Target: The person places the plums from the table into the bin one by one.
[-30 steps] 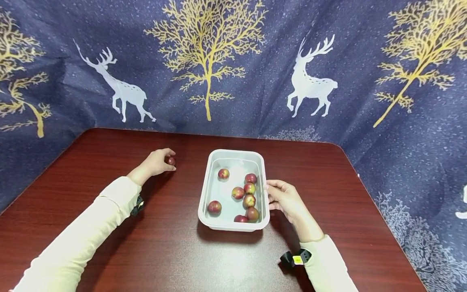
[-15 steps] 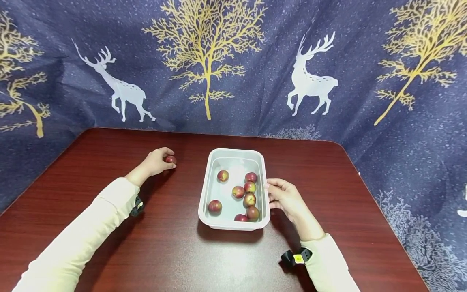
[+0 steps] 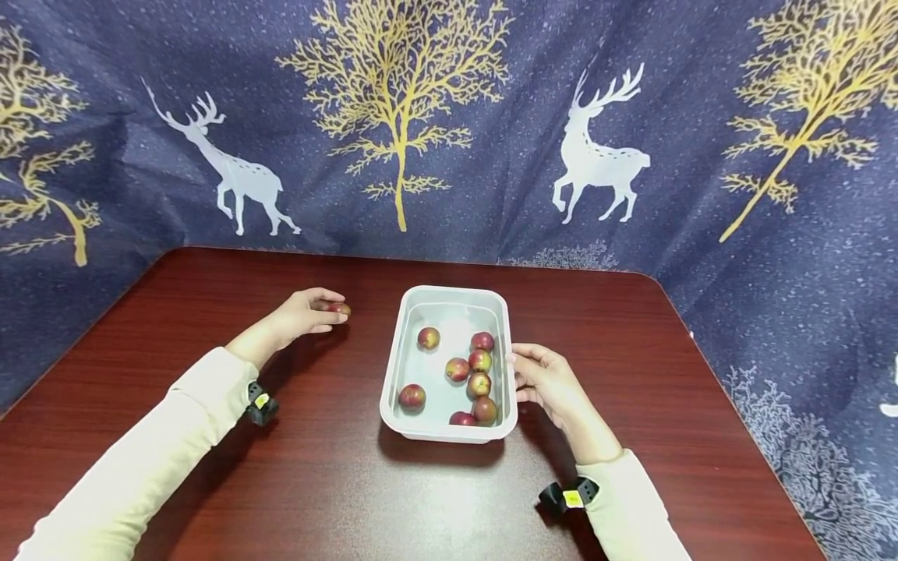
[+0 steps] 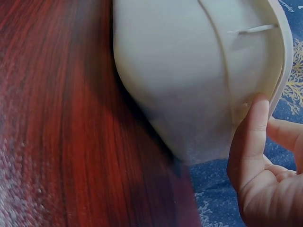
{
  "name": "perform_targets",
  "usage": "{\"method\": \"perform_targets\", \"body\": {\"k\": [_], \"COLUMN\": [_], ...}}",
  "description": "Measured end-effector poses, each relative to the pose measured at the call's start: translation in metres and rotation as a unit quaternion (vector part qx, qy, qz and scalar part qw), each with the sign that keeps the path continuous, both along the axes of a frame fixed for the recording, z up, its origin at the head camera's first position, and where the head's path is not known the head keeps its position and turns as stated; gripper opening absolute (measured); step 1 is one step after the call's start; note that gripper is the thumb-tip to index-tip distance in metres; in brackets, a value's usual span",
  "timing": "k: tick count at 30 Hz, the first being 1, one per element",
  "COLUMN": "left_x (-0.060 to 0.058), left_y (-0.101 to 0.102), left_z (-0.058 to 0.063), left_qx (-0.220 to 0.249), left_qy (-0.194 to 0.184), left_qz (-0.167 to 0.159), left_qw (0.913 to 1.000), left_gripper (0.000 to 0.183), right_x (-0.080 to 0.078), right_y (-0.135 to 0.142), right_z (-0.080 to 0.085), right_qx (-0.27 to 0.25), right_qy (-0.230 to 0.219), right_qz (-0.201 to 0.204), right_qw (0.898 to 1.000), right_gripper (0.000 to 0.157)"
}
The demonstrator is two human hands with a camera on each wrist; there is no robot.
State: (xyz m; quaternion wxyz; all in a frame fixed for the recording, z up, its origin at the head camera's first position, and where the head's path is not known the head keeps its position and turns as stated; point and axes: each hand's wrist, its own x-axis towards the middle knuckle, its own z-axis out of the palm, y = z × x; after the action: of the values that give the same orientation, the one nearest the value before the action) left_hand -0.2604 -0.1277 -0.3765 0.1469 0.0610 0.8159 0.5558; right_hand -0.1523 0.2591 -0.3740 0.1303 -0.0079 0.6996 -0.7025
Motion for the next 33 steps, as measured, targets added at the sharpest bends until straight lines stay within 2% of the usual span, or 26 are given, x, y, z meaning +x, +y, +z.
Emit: {"method": "perform_targets", "body": {"k": [6, 10, 21, 26, 33], "left_x": [0.007, 0.013, 0.028, 0.029, 0.031], "left_y": [0.007, 0.011, 0.025, 0.028, 0.036], "left_z": [0.004, 0.008, 0.026, 0.03, 0.042], "left_qx": [0.117, 0.156, 0.204, 0.216, 0.233], "left_qy": [-0.051, -0.064, -0.081, -0.075, -0.07], "left_qz": [-0.023, -0.035, -0.049, -0.053, -0.059], "left_qw": [0.9915, 0.985, 0.9744, 0.972, 0.9682], "left_gripper": [0.052, 0.049, 0.035, 0.03, 0.029], "right_x": [0.002, 0.002, 0.003, 0.003, 0.003], "right_y": [0.0, -0.002, -0.006, -0.007, -0.008], "right_z": [0.0, -0.001, -0.001, -0.001, -0.001], "right_qx": [-0.013, -0.013, -0.014, -0.008, -0.007], "right_qy": [0.0, 0.003, 0.004, 0.006, 0.005], "right_qz": [-0.004, 0.0, -0.001, 0.004, 0.003], "right_qw": [1.0, 1.0, 1.0, 1.0, 1.0], "right_gripper": [0.02, 0.019, 0.022, 0.031, 0.032]}}
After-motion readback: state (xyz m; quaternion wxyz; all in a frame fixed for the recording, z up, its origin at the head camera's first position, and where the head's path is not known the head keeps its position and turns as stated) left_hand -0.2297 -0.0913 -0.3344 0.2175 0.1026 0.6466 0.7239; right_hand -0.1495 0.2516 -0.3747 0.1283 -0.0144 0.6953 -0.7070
